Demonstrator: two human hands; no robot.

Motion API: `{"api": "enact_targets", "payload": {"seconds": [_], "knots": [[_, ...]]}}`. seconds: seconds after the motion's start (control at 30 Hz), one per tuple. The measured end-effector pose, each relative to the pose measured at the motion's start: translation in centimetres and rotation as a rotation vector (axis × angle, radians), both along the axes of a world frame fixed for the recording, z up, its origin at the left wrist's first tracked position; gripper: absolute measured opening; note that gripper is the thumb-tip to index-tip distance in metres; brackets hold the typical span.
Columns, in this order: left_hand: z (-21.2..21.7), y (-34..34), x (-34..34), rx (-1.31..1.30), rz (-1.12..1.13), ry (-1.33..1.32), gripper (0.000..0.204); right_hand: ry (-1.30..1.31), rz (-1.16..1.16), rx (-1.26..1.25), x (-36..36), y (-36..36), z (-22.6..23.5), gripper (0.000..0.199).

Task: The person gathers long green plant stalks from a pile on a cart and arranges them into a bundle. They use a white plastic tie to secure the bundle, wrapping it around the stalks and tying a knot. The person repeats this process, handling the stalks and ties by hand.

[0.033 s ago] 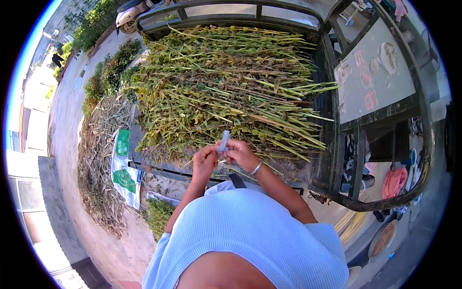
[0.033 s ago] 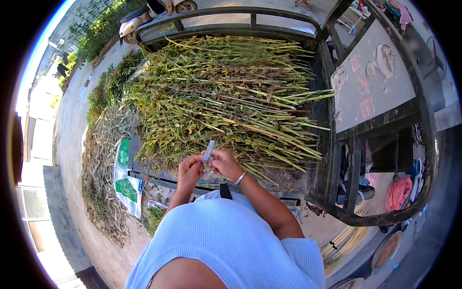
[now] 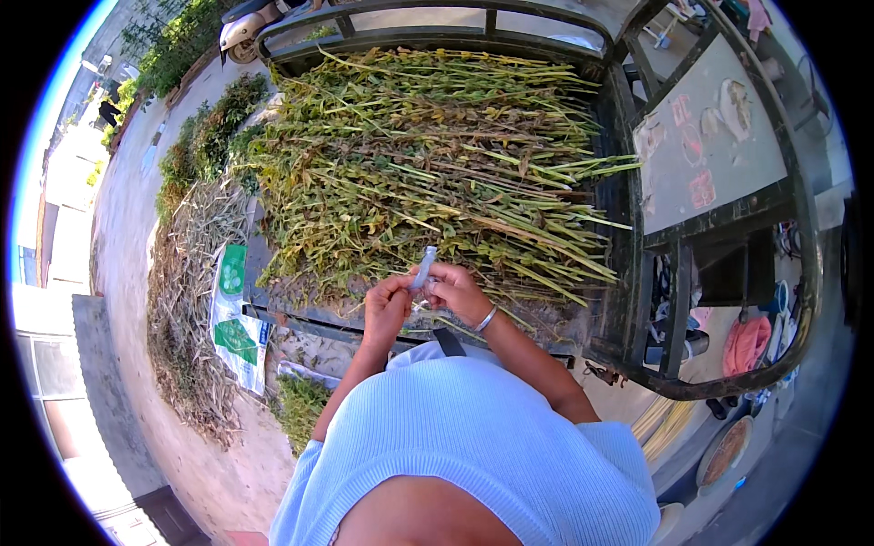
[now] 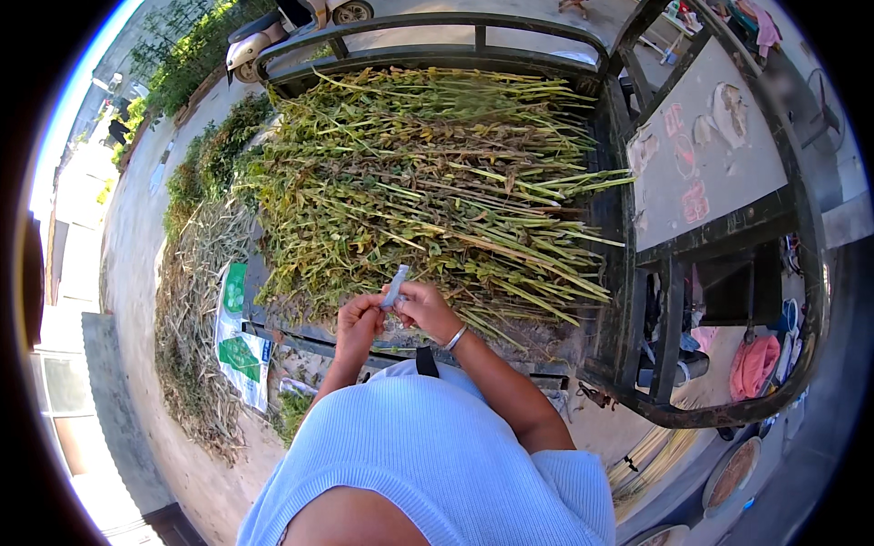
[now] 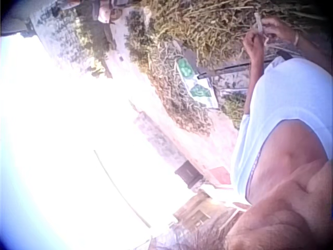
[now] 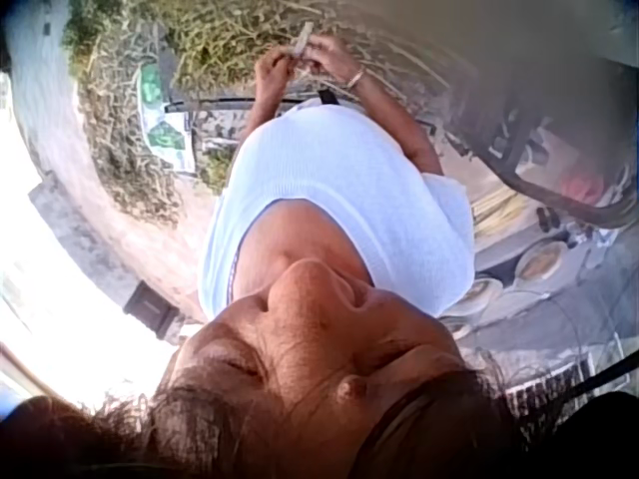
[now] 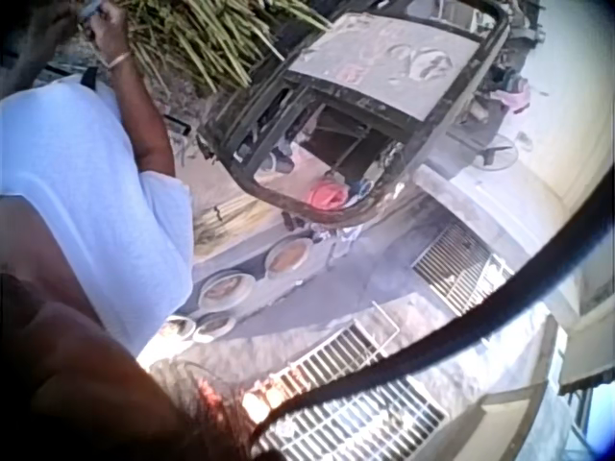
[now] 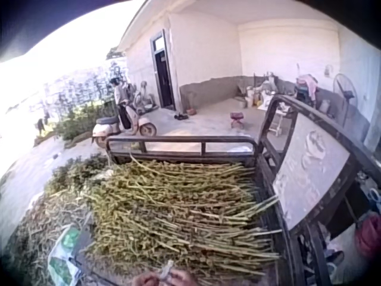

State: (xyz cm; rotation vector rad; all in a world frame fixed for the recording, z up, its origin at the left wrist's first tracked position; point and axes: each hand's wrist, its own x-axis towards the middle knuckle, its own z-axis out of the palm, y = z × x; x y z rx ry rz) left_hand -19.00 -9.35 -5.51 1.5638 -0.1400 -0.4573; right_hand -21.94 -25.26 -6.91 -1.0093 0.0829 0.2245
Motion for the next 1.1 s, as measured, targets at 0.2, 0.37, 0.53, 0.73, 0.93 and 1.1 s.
{"api": "enact_targets", "payload": {"seconds": [0.2,0.37,0.53,0.73,0.93,1.1], "knots": [[0.9,0.1,-0.4,0.049,-0.134,0.045,0.023,-0.048,-0.127,-0.062,0.1,0.3,-0.8,0.02],[1.7,0.9,0.3,-0.391,-0.137,0.671,0.046,-0.113,-0.049,0.059,-1.0,0.8,1.3,0.019],[3.0,-0.4,0.3,-0.265,0.087,0.539,0.028,-0.193,-0.012,0.039,-1.4,1.7,1.4,0.016],[3.2,-0.1,0.3,-0.109,0.161,0.257,0.011,-0.051,-0.29,-0.084,-1.2,1.9,1.2,0.019],[1.4,0.4,-0.4,0.053,0.062,-0.166,0.011,-0.071,-0.392,-0.408,-0.1,1.8,0.4,0.018],[2.9,0.4,-0.2,0.185,0.007,-0.394,0.009,-0.035,-0.267,-0.414,1.0,0.7,0.4,0.019]]}}
